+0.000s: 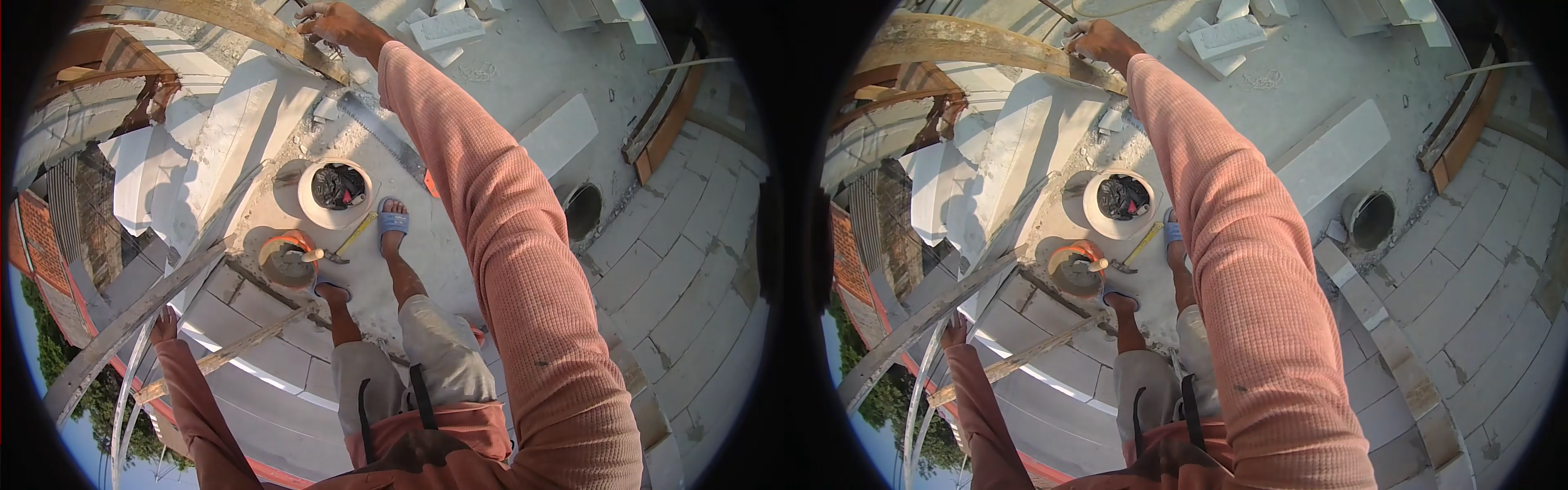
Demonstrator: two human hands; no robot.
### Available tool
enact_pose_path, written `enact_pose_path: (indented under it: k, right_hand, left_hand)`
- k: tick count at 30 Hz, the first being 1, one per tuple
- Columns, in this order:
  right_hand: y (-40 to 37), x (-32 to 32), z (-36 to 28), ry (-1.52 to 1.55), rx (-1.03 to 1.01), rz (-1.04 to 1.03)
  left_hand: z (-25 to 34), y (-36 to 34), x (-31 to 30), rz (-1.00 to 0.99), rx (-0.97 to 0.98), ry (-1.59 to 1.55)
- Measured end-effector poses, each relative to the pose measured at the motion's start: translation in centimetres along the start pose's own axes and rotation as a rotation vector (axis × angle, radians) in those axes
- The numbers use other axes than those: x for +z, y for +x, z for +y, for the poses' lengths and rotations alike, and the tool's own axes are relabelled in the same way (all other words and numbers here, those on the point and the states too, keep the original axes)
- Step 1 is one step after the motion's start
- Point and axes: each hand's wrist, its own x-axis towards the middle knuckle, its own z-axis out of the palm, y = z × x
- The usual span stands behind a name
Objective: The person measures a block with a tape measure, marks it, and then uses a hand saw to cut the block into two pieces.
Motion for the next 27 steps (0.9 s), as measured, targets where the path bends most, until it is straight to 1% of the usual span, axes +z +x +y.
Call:
enact_pose_path:
  k: [1,2,7,9,11,13,15,19,20,23,24,25,26,27]
  right_hand:
    - [0.4,0.1,0.2,-0.12,0.011,0.001]
    - [0.3,0.0,-0.6,-0.153,0.017,-0.005]
    - [0.2,-0.4,-1.8,-0.234,-0.024,0.004]
    - [0.1,-0.8,-2.4,-0.278,-0.046,0.022]
    - [-0.1,-1.5,-3.1,-0.332,-0.077,0.052]
    - [-0.2,-2.4,-3.7,-0.406,-0.115,0.093]
    - [-0.5,-3.8,-4.4,-0.498,-0.157,0.15]
    - [-1.1,-6.6,-5.9,-0.685,-0.236,0.241]
    - [-1.1,-7.2,-6.2,-0.731,-0.256,0.259]
    - [-1.1,-9.5,-5.9,-0.848,-0.32,0.299]
    - [-1.0,-10.2,-5.1,-0.866,-0.354,0.307]
    - [-0.8,-10.3,-4.5,-0.716,-0.329,0.33]
    - [1.7,-14.4,0.3,-1.329,-0.69,0.192]
    - [-1.9,-12.8,-4.0,-1.489,-0.553,0.19]
  left_hand:
    - [-0.1,-0.1,0.0,0.0,0.004,-0.006]
    - [-0.3,-0.3,0.0,-0.017,0.015,0.005]
    - [-0.8,-0.6,0.0,-0.037,0.037,-0.013]
    - [-1.3,-2.0,0.9,-0.035,0.033,-0.018]
    - [-1.8,-3.4,2.2,-0.026,0.037,-0.016]
    - [-1.3,-2.6,1.0,-0.072,0.031,-0.048]
    - [-1.2,-2.5,1.2,-0.102,0.033,-0.057]
    - [-2.0,-4.6,2.9,-0.083,0.095,-0.089]
    - [-2.2,-5.2,3.4,-0.049,0.104,-0.097]
    - [-3.2,-7.3,5.2,-0.035,0.197,-0.088]
    - [-3.7,-8.0,5.8,-0.061,0.204,-0.111]
    - [-3.9,-8.8,6.1,-0.078,0.22,-0.134]
    - [-4.0,-8.9,5.9,-0.122,0.203,-0.136]
    - [-4.1,-8.7,5.3,-0.158,0.198,-0.142]
